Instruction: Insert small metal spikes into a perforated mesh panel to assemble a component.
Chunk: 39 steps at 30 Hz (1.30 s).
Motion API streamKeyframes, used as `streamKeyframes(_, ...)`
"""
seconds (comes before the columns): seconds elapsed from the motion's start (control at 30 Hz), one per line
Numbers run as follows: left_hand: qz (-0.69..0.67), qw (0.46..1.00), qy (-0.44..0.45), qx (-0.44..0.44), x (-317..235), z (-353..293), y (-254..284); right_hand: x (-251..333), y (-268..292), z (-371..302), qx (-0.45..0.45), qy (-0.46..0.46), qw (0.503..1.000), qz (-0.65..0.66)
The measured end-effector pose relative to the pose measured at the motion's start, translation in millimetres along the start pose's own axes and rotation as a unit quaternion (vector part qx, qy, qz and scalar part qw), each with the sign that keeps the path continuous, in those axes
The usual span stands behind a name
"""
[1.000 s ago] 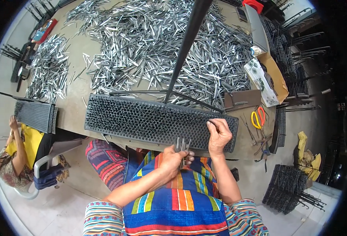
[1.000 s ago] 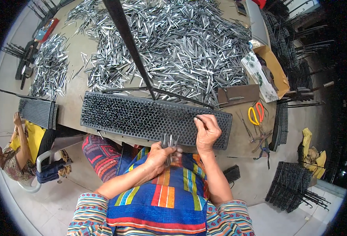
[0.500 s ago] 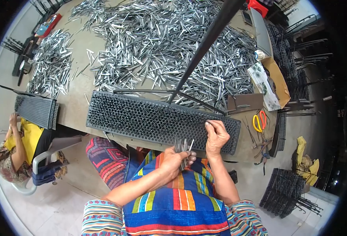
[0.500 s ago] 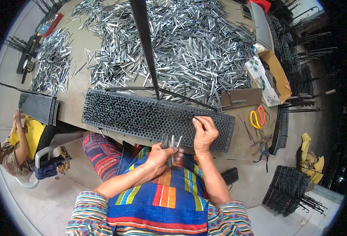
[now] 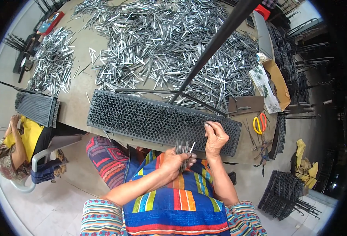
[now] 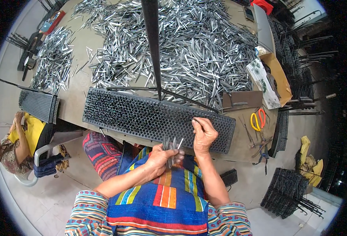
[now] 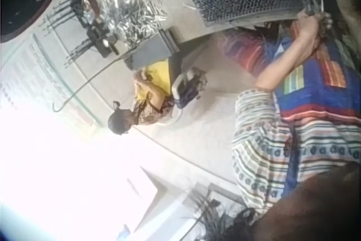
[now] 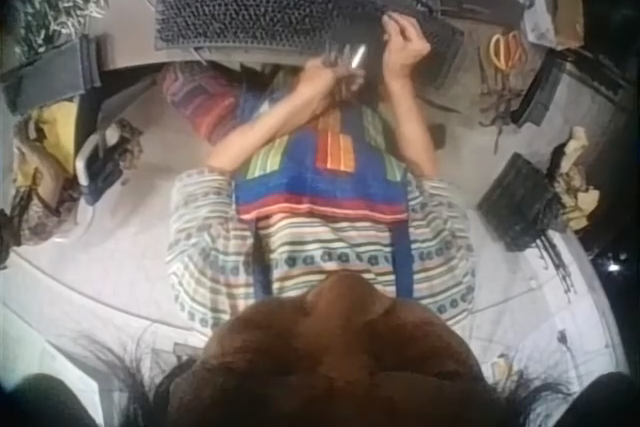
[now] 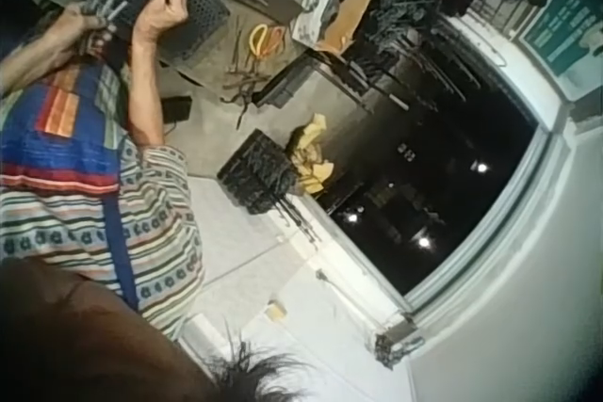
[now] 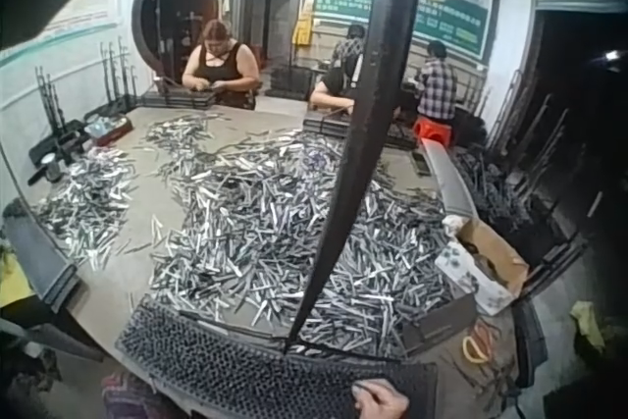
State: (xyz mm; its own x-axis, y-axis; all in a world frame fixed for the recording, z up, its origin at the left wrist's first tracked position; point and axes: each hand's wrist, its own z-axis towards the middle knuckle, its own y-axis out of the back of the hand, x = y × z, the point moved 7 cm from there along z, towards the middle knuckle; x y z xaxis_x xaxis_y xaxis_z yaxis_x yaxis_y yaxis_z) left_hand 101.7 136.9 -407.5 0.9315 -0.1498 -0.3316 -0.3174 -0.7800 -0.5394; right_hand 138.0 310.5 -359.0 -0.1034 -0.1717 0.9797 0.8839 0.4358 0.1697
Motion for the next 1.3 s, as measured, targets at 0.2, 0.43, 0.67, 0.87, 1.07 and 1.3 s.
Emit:
streamKeyframes(0.2, 0.090, 0.993, 0.003, 0.079, 15, -9, 4, -1, 2, 1, -0.020, 0.006, 0.999, 0.025)
streamKeyframes(0.43, 0.090, 0.991, 0.007, 0.096, 21, -14, 16, 16, -7, -2, 0.028, 0.109, 0.993, -0.045)
streamKeyframes(0.67, 0.044, 0.995, 0.013, 0.085, 15, -22, 15, 13, -6, -7, 0.042, 0.106, 0.991, -0.075)
streamKeyframes(0.87, 0.047, 0.998, -0.015, 0.046, 13, -19, 22, 36, -20, -21, 0.083, 0.234, 0.961, -0.126)
streamKeyframes(1.07, 0.061, 0.996, -0.019, 0.060, 6, -22, 15, 10, -5, 2, 0.038, 0.064, 0.997, 0.006)
streamKeyframes(1.3, 0.019, 0.999, -0.008, 0.027, 6, -12, 17, -2, -5, 3, 0.017, 0.047, 0.999, 0.020)
